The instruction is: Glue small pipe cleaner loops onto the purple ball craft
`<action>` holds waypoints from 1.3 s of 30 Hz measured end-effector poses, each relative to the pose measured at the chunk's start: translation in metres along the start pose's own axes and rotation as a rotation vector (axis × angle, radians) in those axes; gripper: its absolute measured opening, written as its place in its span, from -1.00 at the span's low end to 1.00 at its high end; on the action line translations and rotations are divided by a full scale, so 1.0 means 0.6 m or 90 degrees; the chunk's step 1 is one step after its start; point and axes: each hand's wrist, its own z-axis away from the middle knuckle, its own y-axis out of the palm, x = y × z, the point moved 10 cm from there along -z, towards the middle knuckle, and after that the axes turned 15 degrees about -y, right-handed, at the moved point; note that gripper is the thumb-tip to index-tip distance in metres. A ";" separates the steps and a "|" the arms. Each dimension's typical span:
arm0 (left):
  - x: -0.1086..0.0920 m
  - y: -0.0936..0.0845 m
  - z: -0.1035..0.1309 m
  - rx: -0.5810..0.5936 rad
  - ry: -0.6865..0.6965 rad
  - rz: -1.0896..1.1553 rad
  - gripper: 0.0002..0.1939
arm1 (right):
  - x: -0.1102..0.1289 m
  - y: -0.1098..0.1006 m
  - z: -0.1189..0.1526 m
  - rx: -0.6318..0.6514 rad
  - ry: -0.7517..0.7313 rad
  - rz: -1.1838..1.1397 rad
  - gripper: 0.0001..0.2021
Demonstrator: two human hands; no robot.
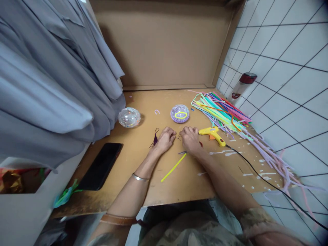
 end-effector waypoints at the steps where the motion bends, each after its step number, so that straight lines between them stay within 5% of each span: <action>1: -0.002 0.001 0.000 0.007 0.001 -0.001 -0.89 | 0.000 0.000 0.000 -0.002 0.002 -0.003 -0.69; 9: -0.019 0.009 0.004 -0.011 0.000 -0.099 -0.78 | -0.017 -0.012 0.003 -0.069 0.041 -0.034 -0.69; 22: -0.008 -0.012 -0.003 -0.104 -0.052 -0.021 -0.78 | -0.001 -0.020 -0.002 0.017 -0.012 0.069 -0.71; 29: -0.008 0.000 -0.007 -0.087 -0.046 -0.095 -0.80 | 0.006 -0.006 -0.012 0.054 -0.054 0.064 -0.68; 36: -0.019 0.007 -0.001 -0.079 -0.015 -0.119 -0.79 | 0.009 0.006 -0.020 0.012 -0.042 0.055 -0.67; 39: -0.029 -0.003 0.009 -0.075 0.010 -0.032 -0.79 | 0.001 -0.011 -0.010 -0.066 -0.007 0.004 -0.72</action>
